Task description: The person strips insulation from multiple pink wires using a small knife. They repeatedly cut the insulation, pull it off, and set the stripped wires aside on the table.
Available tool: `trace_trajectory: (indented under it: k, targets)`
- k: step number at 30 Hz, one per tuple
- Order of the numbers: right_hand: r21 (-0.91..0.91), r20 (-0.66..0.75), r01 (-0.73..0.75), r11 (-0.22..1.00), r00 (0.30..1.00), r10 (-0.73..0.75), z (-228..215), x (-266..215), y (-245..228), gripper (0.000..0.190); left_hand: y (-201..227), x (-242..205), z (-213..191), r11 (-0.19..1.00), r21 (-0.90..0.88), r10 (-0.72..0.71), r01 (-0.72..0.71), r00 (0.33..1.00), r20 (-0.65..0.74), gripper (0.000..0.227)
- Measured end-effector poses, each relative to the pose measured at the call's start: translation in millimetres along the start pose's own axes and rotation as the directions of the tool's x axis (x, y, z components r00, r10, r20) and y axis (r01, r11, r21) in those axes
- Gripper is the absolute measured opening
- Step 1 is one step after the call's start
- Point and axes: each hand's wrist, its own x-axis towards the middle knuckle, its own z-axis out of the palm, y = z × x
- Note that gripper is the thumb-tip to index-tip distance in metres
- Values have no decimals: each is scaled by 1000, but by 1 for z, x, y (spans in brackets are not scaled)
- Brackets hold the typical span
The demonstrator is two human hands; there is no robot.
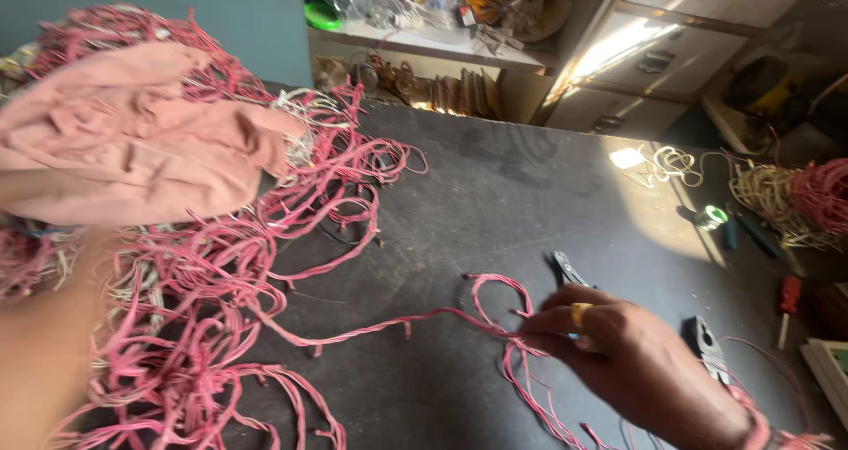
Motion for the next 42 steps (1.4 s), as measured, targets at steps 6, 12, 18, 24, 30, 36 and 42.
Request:
trace_trajectory:
  k: [6,12,18,24,30,36,42]
  targets:
    - [260,-47,208,943,978,-202,14,5,-23,16,-10,-61,71,856,-332,517,-396,660,545,44]
    - [350,116,109,930,980,-159,24,3,-36,15,-23,-79,90,871,-300,474,-388,509,718,34]
    - [297,-160,71,952,987,-24,-3,4,-18,20,-5,-72,81,906,-44,254,-422,456,853,19]
    - [18,-113,-485,874,868,484,-11,0,9,23,0,-76,83,852,334,-202,-403,335,920,25]
    - [-43,-216,-289,956,937,273,20,6,4,28,-4,-66,78,863,299,-181,-407,304,935,32]
    - [-64,-152,-490,870,866,476,26,13,1,38,-2,-49,68,791,430,-329,-436,289,899,29]
    - [-54,-186,-529,847,839,512,24,12,13,33,3,-37,65,770,500,-438,-397,241,866,26]
